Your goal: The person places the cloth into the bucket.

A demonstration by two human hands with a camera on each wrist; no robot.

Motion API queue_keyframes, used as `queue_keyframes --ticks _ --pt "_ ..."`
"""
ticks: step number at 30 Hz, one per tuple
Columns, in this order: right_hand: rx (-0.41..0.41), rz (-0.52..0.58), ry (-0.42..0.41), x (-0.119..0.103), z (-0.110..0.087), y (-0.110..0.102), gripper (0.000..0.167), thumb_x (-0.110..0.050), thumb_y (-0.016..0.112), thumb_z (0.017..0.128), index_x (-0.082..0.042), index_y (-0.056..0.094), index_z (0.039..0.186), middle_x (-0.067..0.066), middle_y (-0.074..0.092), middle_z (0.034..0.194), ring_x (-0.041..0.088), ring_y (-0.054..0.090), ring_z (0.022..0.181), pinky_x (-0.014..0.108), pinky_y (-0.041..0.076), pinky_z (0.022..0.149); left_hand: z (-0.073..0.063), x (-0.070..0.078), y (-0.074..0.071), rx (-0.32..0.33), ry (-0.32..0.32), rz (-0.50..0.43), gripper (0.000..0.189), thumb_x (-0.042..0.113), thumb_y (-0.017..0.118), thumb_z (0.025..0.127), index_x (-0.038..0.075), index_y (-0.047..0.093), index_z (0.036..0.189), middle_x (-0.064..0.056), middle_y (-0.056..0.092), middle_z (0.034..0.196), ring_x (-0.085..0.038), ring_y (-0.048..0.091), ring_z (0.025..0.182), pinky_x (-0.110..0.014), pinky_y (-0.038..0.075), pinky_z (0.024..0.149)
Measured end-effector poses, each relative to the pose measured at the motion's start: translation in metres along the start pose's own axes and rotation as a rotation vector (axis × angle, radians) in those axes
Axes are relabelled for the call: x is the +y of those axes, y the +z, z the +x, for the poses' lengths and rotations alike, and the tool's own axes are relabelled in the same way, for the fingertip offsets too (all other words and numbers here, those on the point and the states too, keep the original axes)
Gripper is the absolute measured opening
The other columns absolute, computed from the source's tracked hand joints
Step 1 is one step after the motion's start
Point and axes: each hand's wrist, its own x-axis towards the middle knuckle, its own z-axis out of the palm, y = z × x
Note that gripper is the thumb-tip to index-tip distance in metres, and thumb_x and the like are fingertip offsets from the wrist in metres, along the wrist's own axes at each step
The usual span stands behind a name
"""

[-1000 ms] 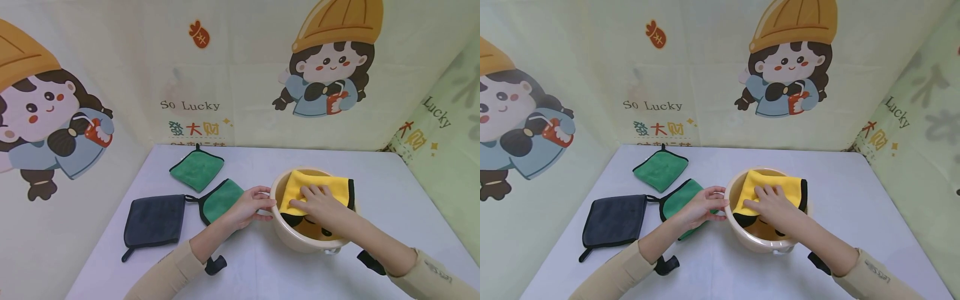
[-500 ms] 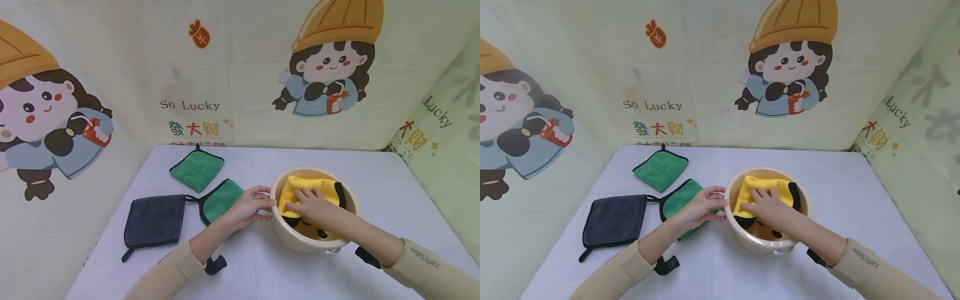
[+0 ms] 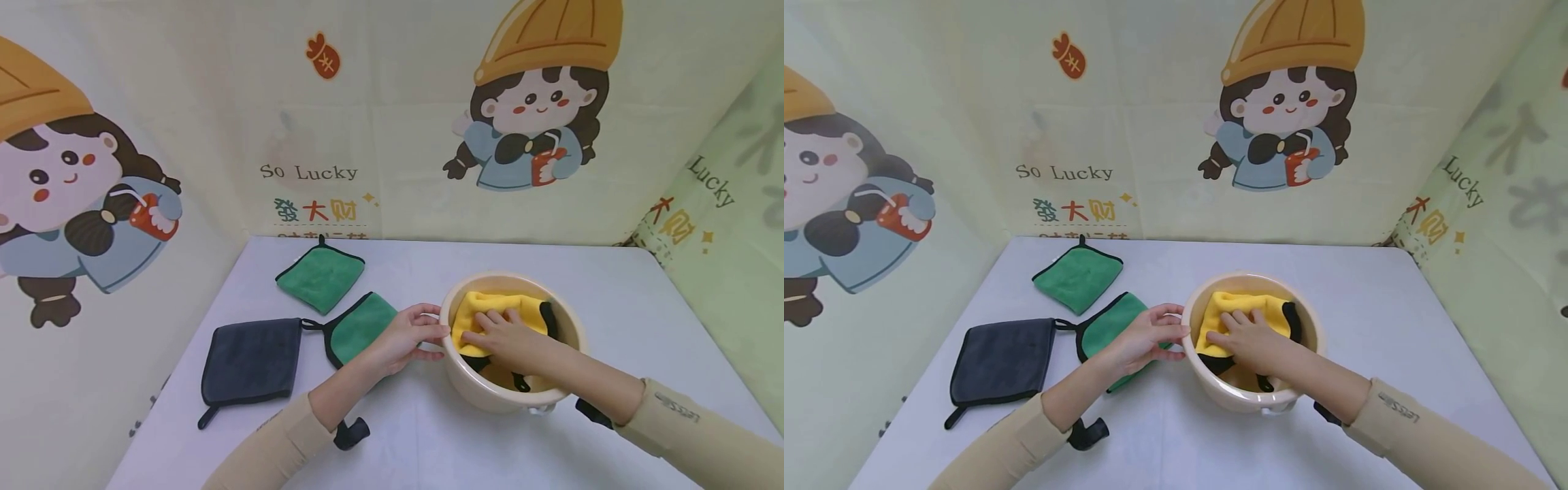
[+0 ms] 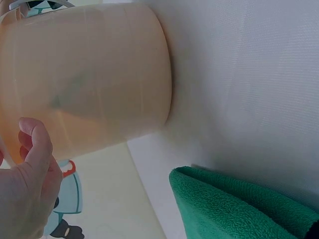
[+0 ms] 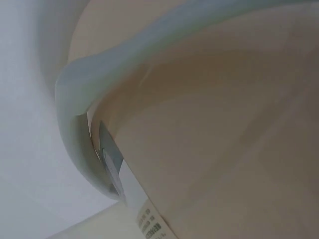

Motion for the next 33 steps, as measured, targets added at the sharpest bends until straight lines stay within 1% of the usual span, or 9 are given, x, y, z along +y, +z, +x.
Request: queue_keyframes --ticks 5,12,17,20,24,28,31,33 --pt "-0.06 0.006 0.002 0.0003 0.003 0.0009 0.04 -0.018 0.073 0.075 -0.025 0.05 0.107 0.003 0.042 0.093 0.021 0.041 0.087 0.038 0.032 0.068 0.0005 0.0 -0.0007 0.001 0.006 0.001 0.033 0.009 0.062 0.086 0.004 0.05 0.116 -0.006 0.06 0.09 -0.016 0.06 0.074 -0.039 0.054 0.068" --pt "-0.15 0.008 -0.019 -0.001 0.0076 -0.0005 0.043 -0.03 0.074 0.075 -0.023 0.049 0.109 0.003 0.04 0.092 0.021 0.04 0.088 0.034 0.03 0.067 -0.0001 0.0009 -0.0014 0.001 0.011 0.006 0.032 0.009 0.06 0.087 0.003 0.049 0.117 -0.006 0.06 0.091 -0.016 0.06 0.075 -0.039 0.054 0.069" --pt "-0.239 0.021 -0.009 -0.0024 0.0096 -0.0012 0.04 -0.022 0.071 0.078 -0.022 0.046 0.108 0.003 0.039 0.093 0.02 0.039 0.089 0.033 0.032 0.068 0.0003 0.0009 -0.0015 0.002 0.009 -0.005 0.032 0.008 0.06 0.086 0.004 0.05 0.116 -0.005 0.06 0.089 -0.016 0.06 0.075 -0.039 0.054 0.069" --pt "-0.269 0.02 -0.007 -0.0028 0.01 -0.001 0.036 -0.014 0.067 0.08 -0.022 0.045 0.108 0.002 0.039 0.093 0.019 0.039 0.088 0.032 0.031 0.069 0.0001 0.0009 -0.0017 0.0 0.009 -0.01 0.033 0.008 0.062 0.086 0.004 0.05 0.116 -0.004 0.06 0.088 -0.015 0.06 0.074 -0.038 0.054 0.068" --pt "-0.282 0.026 -0.006 -0.0032 0.0093 -0.0014 0.033 -0.014 0.065 0.081 -0.022 0.047 0.108 0.002 0.04 0.094 0.019 0.039 0.088 0.032 0.03 0.069 -0.0004 0.0009 -0.0016 0.001 0.006 -0.011 0.034 0.008 0.062 0.085 0.004 0.05 0.116 -0.004 0.06 0.088 -0.015 0.06 0.074 -0.037 0.055 0.067" --pt "-0.263 0.033 -0.008 -0.0027 0.008 -0.0018 0.035 -0.017 0.068 0.08 -0.021 0.048 0.108 0.001 0.04 0.094 0.019 0.04 0.089 0.032 0.031 0.07 -0.0009 0.0008 -0.001 0.004 0.002 -0.011 0.033 0.009 0.063 0.085 0.005 0.051 0.116 -0.004 0.06 0.088 -0.015 0.06 0.074 -0.037 0.055 0.067" --pt "-0.21 0.048 -0.002 -0.0015 0.0052 -0.0026 0.037 -0.021 0.071 0.078 -0.021 0.047 0.107 0.001 0.041 0.095 0.019 0.041 0.09 0.034 0.032 0.071 -0.0008 0.0002 -0.0003 0.007 0.0 -0.007 0.033 0.009 0.062 0.085 0.005 0.051 0.116 -0.004 0.06 0.088 -0.016 0.06 0.074 -0.038 0.054 0.068" --pt "-0.155 0.061 0.01 -0.0009 0.0015 -0.0052 0.039 -0.025 0.071 0.077 -0.021 0.048 0.107 0.0 0.042 0.095 0.02 0.042 0.09 0.036 0.033 0.072 0.0 -0.0005 0.0003 0.009 -0.001 -0.001 0.032 0.009 0.062 0.085 0.005 0.051 0.116 -0.005 0.06 0.088 -0.016 0.06 0.074 -0.038 0.054 0.068"
